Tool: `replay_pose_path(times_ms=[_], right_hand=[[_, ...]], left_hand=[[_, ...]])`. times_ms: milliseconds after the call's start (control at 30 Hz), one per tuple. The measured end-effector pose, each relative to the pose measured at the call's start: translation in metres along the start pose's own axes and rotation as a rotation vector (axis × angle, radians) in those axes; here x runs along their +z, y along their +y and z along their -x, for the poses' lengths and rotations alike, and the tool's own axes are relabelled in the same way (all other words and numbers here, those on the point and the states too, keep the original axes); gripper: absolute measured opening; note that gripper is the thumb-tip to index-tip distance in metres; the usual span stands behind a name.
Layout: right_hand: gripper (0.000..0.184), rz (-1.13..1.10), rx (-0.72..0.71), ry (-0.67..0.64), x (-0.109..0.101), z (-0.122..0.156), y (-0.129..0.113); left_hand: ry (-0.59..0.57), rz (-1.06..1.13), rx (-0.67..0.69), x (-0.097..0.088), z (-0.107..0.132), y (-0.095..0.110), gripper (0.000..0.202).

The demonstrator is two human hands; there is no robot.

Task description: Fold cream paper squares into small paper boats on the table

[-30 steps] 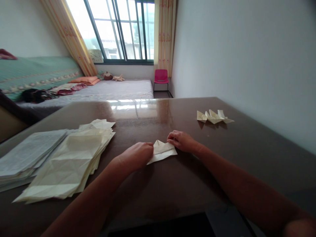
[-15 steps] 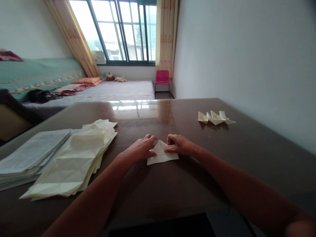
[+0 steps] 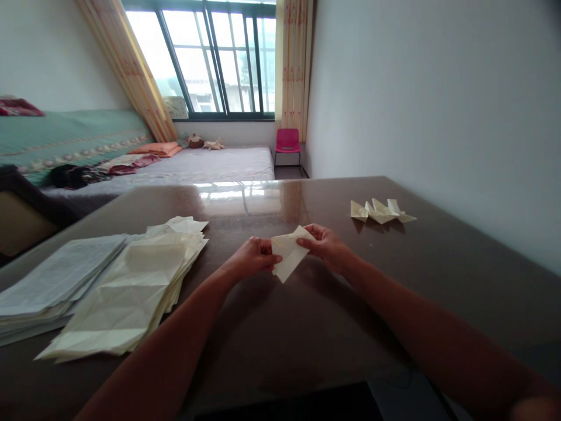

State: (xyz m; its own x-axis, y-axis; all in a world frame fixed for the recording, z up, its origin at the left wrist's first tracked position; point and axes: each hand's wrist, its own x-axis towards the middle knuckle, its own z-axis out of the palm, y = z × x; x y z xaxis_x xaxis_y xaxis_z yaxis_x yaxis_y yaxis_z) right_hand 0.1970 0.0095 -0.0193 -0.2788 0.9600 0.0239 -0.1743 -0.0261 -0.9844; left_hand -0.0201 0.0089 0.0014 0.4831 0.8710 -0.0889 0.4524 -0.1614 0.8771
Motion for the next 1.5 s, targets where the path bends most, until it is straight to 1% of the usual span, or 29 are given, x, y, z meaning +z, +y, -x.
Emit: replay_pose_path(times_ms=[67,133,200,233,267,333,367,400,433,467,500,567,633,700,767,833,933,1000,1067,1133,1200,1300,1367,1500], right_hand=[[0.048,-0.052,0.012,-0.048,0.006,0.001,0.005],[0.047,-0.018,0.003,-0.099,0.011,0.001,0.009],[0.043,0.105,-0.057,-0.076,0.011,0.000,0.010],[0.041,0.214,-0.109,-0.026,0.009,0.000,0.008],[0.037,0.363,-0.168,0.044,0.007,0.001,0.004],[0.027,0.769,-0.282,0.204,0.001,0.003,-0.006],[0.022,0.996,-0.331,0.266,-0.001,0.005,-0.012],[0.019,1.208,-0.370,0.292,-0.002,0.008,-0.018],[0.017,1.388,-0.404,0.285,-0.001,0.010,-0.023],[0.016,1.530,-0.430,0.254,0.001,0.012,-0.025],[0.016,1.636,-0.450,0.207,0.005,0.014,-0.026],[0.018,1.755,-0.476,0.104,0.014,0.015,-0.022],[0.020,1.798,-0.482,0.000,0.024,0.015,-0.014],[0.020,1.796,-0.474,-0.104,0.027,0.013,-0.007],[0.016,1.756,-0.440,-0.192,0.023,0.012,-0.006],[0.013,1.672,-0.393,-0.257,0.012,0.012,-0.009],[0.015,1.475,-0.313,-0.310,-0.010,0.011,-0.016],[0.017,1.344,-0.257,-0.321,-0.023,0.008,-0.018],[0.020,1.240,-0.196,-0.313,-0.030,0.004,-0.016],[0.023,1.175,-0.156,-0.284,-0.033,0.000,-0.013],[0.024,1.169,-0.138,-0.238,-0.032,-0.003,-0.009],[0.020,1.241,-0.105,-0.149,-0.030,-0.004,-0.006],[0.018,1.291,-0.075,-0.112,-0.027,-0.003,-0.006],[0.016,1.364,-0.047,-0.088,-0.024,-0.002,-0.008]], left_hand=[[0.015,0.142,-0.025,0.008,-0.001,0.001,0.025],[0.021,0.223,-0.049,0.016,-0.003,0.000,0.026],[0.036,0.229,-0.051,0.021,-0.006,-0.004,0.028],[0.077,0.187,-0.034,0.022,-0.008,-0.006,0.030],[0.149,0.109,-0.002,0.022,-0.009,-0.007,0.034],[0.344,-0.130,0.106,0.020,-0.009,-0.007,0.046],[0.437,-0.273,0.178,0.018,-0.008,-0.006,0.053],[0.504,-0.416,0.250,0.017,-0.006,-0.003,0.057],[0.533,-0.553,0.316,0.016,-0.003,0.001,0.056],[0.534,-0.677,0.371,0.015,0.000,0.004,0.051],[0.505,-0.788,0.412,0.016,0.003,0.008,0.045],[0.398,-0.957,0.451,0.017,0.006,0.012,0.031],[0.260,-1.050,0.448,0.018,0.007,0.011,0.020],[0.142,-1.087,0.430,0.018,0.006,0.007,0.017],[0.064,-1.095,0.418,0.016,0.005,0.002,0.022],[0.036,-1.082,0.416,0.014,0.004,0.000,0.027],[0.037,-1.019,0.401,0.011,0.003,-0.001,0.030],[0.047,-0.970,0.356,0.011,0.002,-0.001,0.031],[0.081,-0.933,0.296,0.012,-0.001,-0.002,0.032],[0.134,-0.898,0.234,0.014,-0.004,-0.006,0.033],[0.185,-0.854,0.173,0.016,-0.008,-0.010,0.032],[0.224,-0.799,0.105,0.019,-0.012,-0.016,0.031],[0.230,-0.789,0.097,0.020,-0.015,-0.018,0.031],[0.233,-0.804,0.109,0.021,-0.018,-0.022,0.033]])
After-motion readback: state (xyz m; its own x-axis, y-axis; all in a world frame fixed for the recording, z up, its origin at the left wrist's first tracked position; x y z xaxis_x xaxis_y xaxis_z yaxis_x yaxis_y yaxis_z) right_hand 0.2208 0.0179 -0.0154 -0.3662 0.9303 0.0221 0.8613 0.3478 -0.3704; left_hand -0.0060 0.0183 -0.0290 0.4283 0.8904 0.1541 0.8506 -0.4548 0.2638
